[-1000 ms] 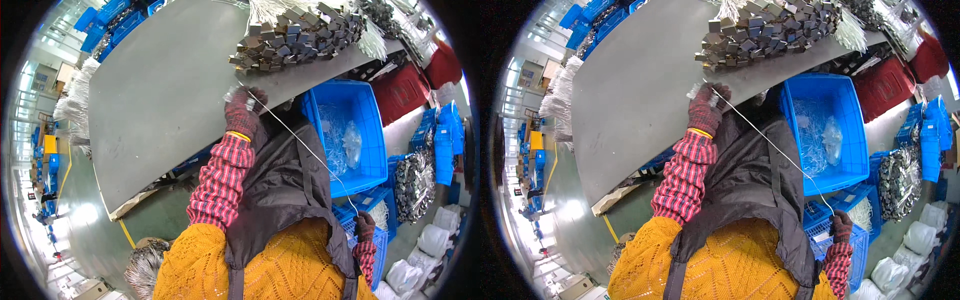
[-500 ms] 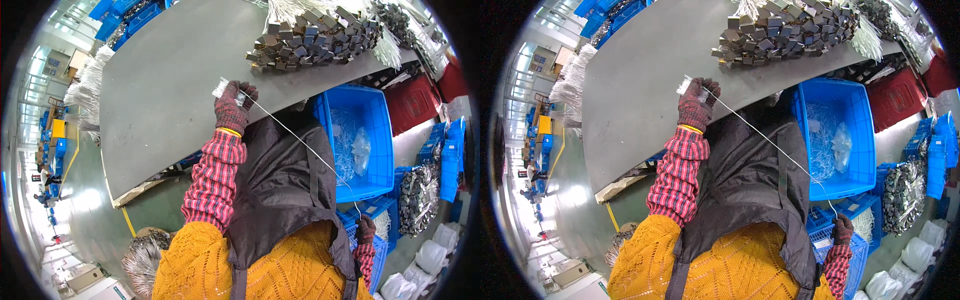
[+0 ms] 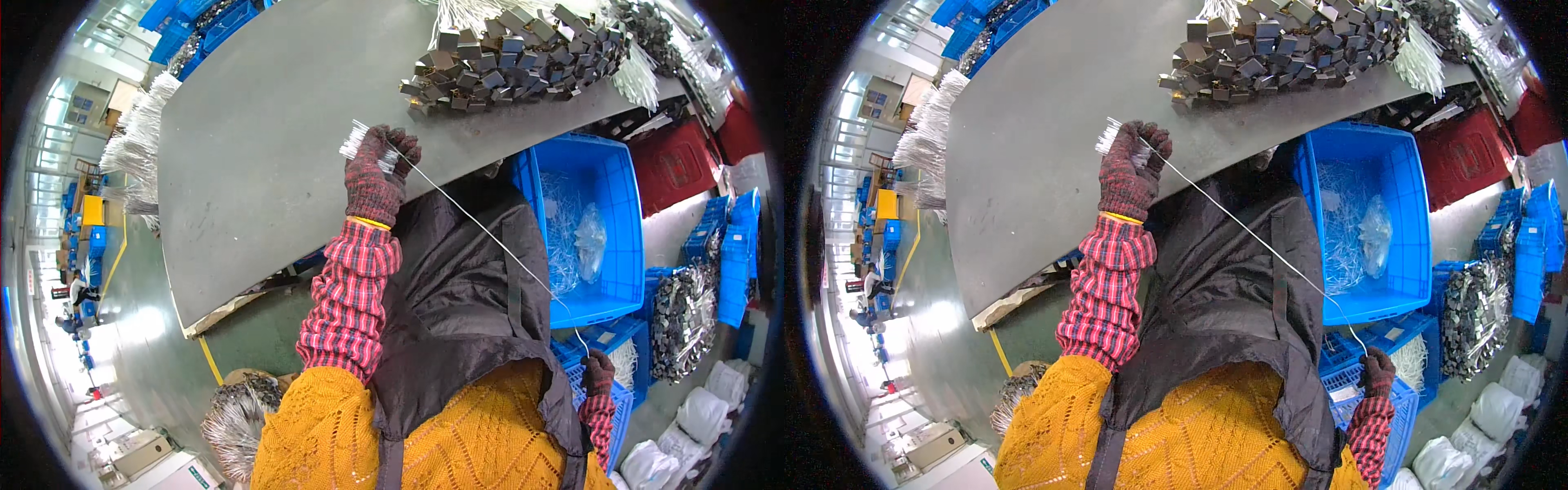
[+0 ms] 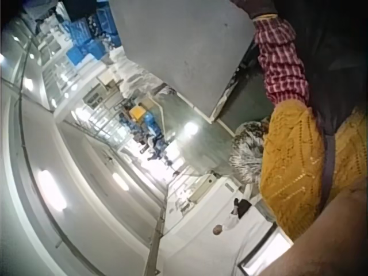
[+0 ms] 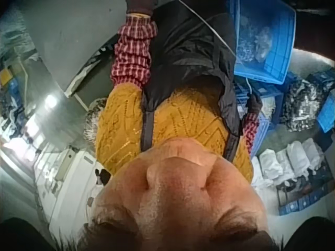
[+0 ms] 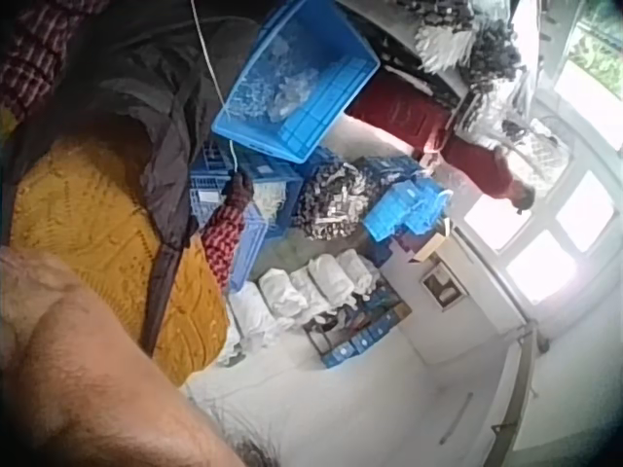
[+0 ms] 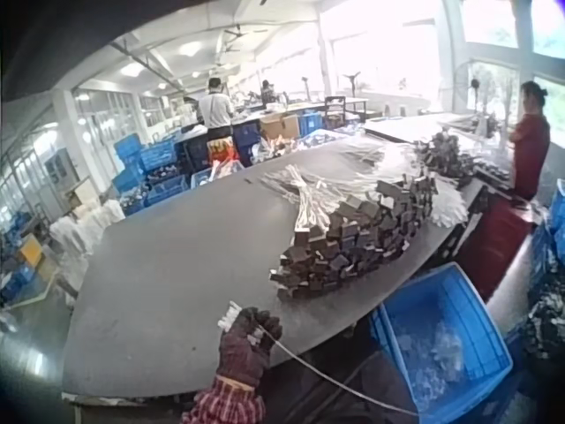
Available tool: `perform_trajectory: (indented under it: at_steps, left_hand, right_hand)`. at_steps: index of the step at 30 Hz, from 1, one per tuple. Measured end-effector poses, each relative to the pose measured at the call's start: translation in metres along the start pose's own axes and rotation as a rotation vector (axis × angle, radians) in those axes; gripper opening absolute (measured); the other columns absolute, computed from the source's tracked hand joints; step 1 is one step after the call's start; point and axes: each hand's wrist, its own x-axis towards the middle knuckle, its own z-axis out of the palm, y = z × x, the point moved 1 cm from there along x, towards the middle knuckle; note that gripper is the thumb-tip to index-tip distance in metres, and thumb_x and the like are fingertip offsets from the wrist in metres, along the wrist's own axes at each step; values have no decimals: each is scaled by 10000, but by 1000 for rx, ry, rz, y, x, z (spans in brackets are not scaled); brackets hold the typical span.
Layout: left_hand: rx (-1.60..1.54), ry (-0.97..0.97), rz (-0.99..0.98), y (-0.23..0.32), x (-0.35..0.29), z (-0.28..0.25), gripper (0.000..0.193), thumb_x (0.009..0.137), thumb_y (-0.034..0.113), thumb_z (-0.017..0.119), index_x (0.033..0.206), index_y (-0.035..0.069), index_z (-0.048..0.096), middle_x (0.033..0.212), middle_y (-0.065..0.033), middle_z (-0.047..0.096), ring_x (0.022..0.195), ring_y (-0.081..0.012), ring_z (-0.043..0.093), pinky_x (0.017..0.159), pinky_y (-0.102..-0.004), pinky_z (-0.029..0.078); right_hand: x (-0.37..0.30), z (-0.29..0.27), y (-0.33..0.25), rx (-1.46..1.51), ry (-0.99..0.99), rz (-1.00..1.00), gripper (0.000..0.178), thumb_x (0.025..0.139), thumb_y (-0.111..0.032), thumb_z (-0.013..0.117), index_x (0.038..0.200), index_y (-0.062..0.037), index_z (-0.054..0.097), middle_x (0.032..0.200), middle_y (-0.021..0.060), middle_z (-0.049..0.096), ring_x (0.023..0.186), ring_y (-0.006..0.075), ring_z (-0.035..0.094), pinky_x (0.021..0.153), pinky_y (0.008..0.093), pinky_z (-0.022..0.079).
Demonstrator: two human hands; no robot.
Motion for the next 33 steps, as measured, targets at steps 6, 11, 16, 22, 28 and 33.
perform_trajectory:
  at_steps: [6,11,16,22,28,33]
  left_hand:
    - [-35,-30,9,-5,-9,-7,179,949,174,603,1044,22,607,899,-148,671,783,-323,689,713,-470,605]
    - [43,-169,-52,-30,-31,9,200,954,180,610,1073,19,612,963,-159,672,894,-334,683,823,-481,589]
    - [129,-291,-91,-69,-62,28,121,955,74,584,1012,-25,623,952,-170,679,872,-286,688,838,-453,591]
    - [147,-251,111,-44,-48,14,184,956,152,611,1008,-23,629,885,-142,699,833,-237,689,782,-386,574]
    - [288,-251,83,-33,-42,1,153,955,124,606,969,-23,644,895,-154,700,821,-238,687,767,-393,585]
    - [1213,-432,757,-41,-45,-14,145,927,102,626,1007,-6,680,886,-97,710,832,-217,674,750,-312,520]
  right_hand:
    - [8,16,-6,-53,-47,-30,245,871,-164,623,1090,-71,685,814,72,684,459,124,505,377,283,406]
    - [25,90,-51,-169,-134,-223,251,859,-168,623,1065,-51,706,824,56,688,596,98,546,514,278,440]
    - [-10,267,-197,-64,-198,-576,258,868,-151,592,1083,-60,703,922,103,709,850,150,642,747,308,517]
    - [-84,349,-316,-113,-381,-877,509,863,-141,682,1350,-95,538,1069,99,657,980,160,603,862,291,490]
    - [-88,370,-299,-122,-450,-850,705,831,-54,715,1457,-107,395,1111,99,665,1005,186,635,893,332,511]
    - [-89,409,-313,-43,-461,-981,684,828,-22,699,1441,-91,403,1146,110,665,1037,186,643,883,351,528]
